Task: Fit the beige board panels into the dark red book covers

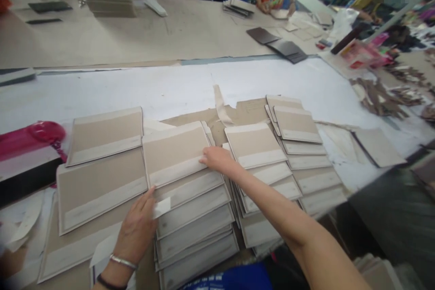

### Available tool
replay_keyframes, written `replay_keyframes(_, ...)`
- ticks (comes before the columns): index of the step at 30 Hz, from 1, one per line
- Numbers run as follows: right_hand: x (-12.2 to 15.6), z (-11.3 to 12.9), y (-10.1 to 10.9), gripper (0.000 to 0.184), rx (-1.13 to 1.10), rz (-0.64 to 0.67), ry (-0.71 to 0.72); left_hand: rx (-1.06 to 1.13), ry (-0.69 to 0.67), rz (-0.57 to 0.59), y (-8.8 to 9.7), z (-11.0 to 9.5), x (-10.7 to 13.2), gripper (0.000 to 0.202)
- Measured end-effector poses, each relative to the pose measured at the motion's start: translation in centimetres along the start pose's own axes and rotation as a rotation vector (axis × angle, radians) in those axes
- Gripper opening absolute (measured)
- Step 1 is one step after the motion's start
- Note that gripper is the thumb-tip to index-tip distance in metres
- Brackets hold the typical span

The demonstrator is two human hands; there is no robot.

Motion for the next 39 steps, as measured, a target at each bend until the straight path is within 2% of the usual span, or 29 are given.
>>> replay_keyframes(6,-0.3,0.0,-0.3,0.027,-0.001,-0.033,0.006,-0.014,-0.056,0.001,0.0,0.1,0.0,0.027)
replay_keyframes(19,-0.5,0.0,-0.7,0.026,0.025,-0.074,0.065,0.002,-0.054,0.024,0.0,0.3,0.2,0.023)
replay_keyframes(22,0.1,0.2,-0.5,0.024,0.038,-0.133,0.065,0.002,-0.052,0.024,-0.2,0.4,0.2,0.025)
replay_keyframes(26,2.0,1.6,-0.4,0.025,0.096,-0.273,-0.022,-0.008,-0.023,0.017,-0.4,0.2,0.3,0.032)
replay_keyframes(28,3.1,2.9,-1.3,0.031,0.119,-0.317,-0.025,-0.011,-0.024,0.004,-0.4,0.1,0.3,0.032)
replay_keyframes(29,3.6,3.7,-2.0,0.037,0.116,-0.324,0.025,-0.014,-0.025,-0.002,-0.4,0.0,0.3,0.032)
replay_keyframes(32,4.9,5.9,-4.8,0.065,0.014,-0.316,0.304,-0.023,-0.032,-0.018,-0.4,0.0,0.2,0.033)
replay_keyframes(34,5.5,5.9,-6.3,0.073,-0.067,-0.295,0.4,-0.029,-0.027,-0.019,-0.5,0.0,0.3,0.034)
replay_keyframes(36,5.6,4.8,-7.1,0.072,-0.086,-0.275,0.328,-0.028,-0.017,-0.001,-0.7,0.1,0.4,0.035)
replay_keyframes(39,5.5,2.7,-7.1,0.071,-0.044,-0.268,0.175,-0.028,0.01,0.015,-1.2,0.2,0.7,0.035)
Point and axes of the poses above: each hand's wrist, its own x-axis away from the middle knuckle, its own y-axis out of the back of the hand, z = x × y, the point moved 3 cm from there along -x, towards the middle knuckle, and after that the axes turned 8 degrees about -z, right-handed, at the moved point
